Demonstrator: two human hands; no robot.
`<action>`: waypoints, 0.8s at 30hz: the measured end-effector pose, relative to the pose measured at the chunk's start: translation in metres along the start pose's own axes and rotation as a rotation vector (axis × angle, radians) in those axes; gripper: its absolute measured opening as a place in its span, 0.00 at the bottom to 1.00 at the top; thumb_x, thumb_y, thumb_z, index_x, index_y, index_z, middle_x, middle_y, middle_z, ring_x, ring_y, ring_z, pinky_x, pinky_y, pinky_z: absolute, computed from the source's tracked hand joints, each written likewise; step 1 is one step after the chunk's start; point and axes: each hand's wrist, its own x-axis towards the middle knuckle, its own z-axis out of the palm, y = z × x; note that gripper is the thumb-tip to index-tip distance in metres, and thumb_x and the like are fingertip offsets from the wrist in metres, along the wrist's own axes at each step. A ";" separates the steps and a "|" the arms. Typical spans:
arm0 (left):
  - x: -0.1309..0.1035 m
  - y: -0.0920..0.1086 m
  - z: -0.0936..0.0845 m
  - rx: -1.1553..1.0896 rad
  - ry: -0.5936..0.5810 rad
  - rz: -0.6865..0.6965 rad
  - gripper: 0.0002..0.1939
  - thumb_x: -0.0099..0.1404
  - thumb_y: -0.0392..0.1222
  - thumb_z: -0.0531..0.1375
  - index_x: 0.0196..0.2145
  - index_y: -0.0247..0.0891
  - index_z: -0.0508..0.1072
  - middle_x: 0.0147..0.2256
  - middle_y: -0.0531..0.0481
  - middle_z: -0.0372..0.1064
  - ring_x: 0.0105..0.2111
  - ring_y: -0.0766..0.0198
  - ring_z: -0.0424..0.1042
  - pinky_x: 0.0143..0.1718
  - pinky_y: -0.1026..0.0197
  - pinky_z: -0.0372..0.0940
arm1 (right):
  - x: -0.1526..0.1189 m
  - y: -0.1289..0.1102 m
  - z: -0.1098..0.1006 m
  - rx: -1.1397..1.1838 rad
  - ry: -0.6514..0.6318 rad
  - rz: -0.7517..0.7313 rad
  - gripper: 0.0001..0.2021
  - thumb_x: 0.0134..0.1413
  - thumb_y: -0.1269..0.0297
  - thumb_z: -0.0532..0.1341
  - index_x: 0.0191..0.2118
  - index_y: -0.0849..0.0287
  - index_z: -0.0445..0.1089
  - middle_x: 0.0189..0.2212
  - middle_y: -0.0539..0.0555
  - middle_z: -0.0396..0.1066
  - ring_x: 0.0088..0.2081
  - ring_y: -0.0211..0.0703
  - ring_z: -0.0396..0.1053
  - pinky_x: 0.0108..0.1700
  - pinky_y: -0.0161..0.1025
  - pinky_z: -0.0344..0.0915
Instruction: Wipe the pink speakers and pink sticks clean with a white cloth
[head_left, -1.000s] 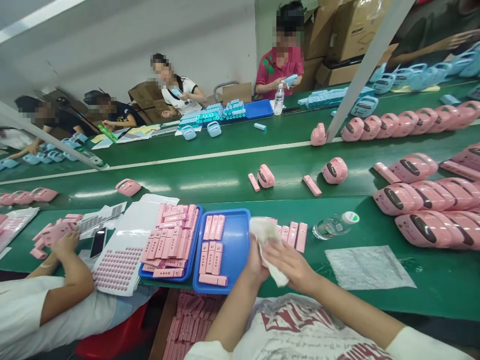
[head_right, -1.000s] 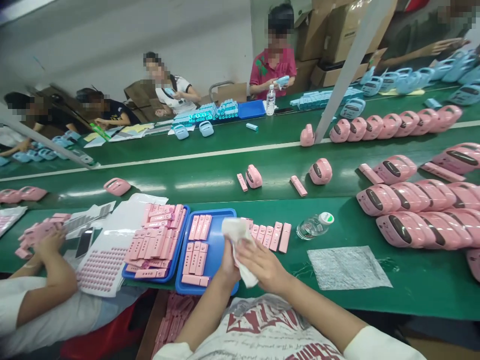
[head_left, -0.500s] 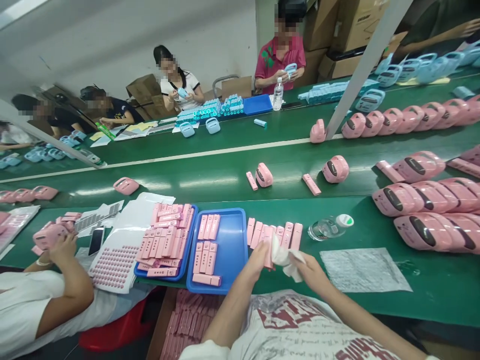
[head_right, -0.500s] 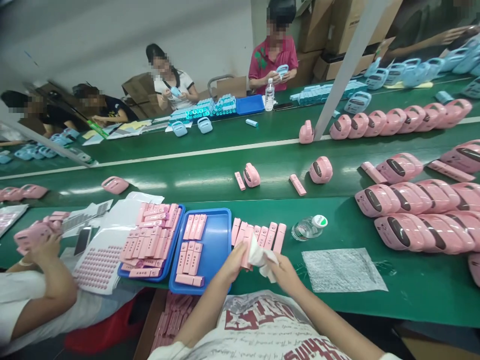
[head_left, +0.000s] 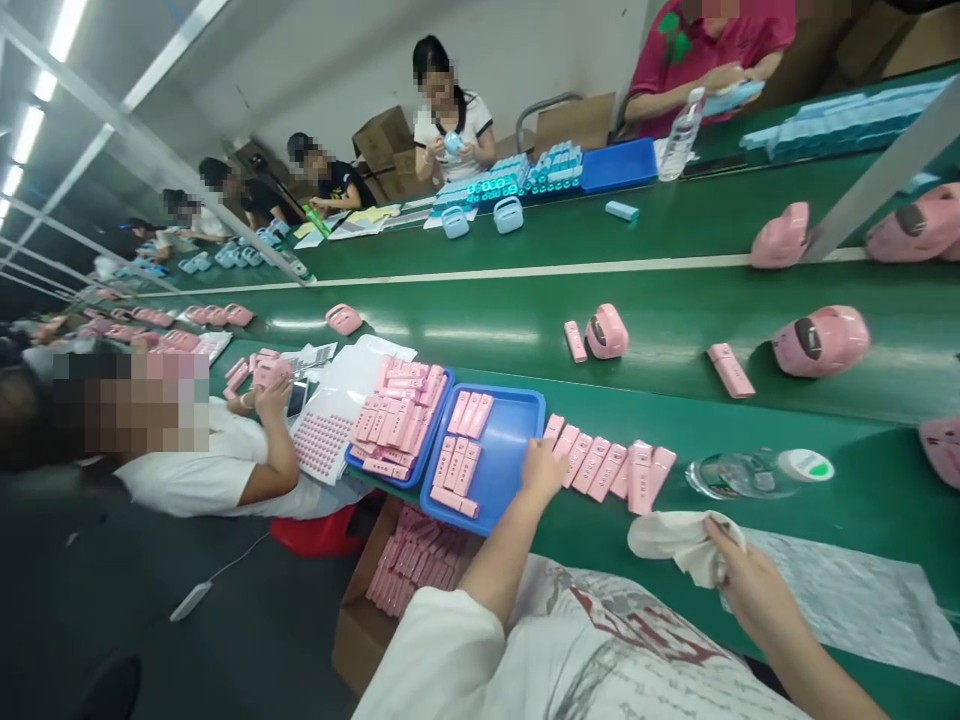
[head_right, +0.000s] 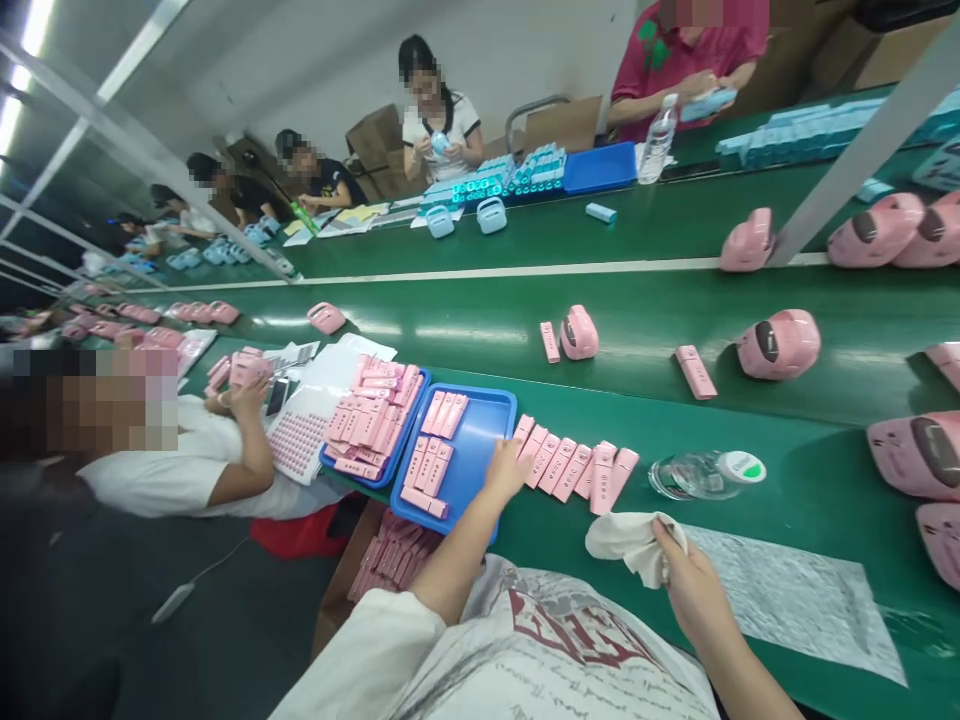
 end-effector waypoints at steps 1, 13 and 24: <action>0.003 -0.012 -0.012 0.014 0.091 -0.050 0.21 0.59 0.39 0.56 0.50 0.34 0.65 0.51 0.37 0.58 0.53 0.48 0.59 0.54 0.51 0.53 | 0.000 0.001 0.001 0.004 0.002 0.003 0.25 0.23 0.47 0.70 0.29 0.59 0.68 0.19 0.45 0.64 0.20 0.33 0.58 0.18 0.30 0.56; 0.004 -0.098 -0.054 -0.322 0.416 -0.201 0.15 0.59 0.42 0.60 0.43 0.33 0.68 0.47 0.41 0.63 0.48 0.54 0.63 0.48 0.50 0.60 | -0.003 0.000 0.025 0.124 0.034 0.054 0.22 0.23 0.55 0.72 0.29 0.59 0.68 0.20 0.47 0.67 0.22 0.34 0.62 0.18 0.27 0.60; -0.048 0.004 -0.007 -0.986 -0.365 -0.033 0.39 0.50 0.76 0.45 0.30 0.33 0.67 0.19 0.50 0.62 0.16 0.68 0.61 0.17 0.65 0.57 | -0.005 -0.014 0.071 0.179 -0.235 -0.375 0.21 0.38 0.51 0.67 0.38 0.58 0.70 0.37 0.56 0.74 0.41 0.51 0.72 0.42 0.45 0.70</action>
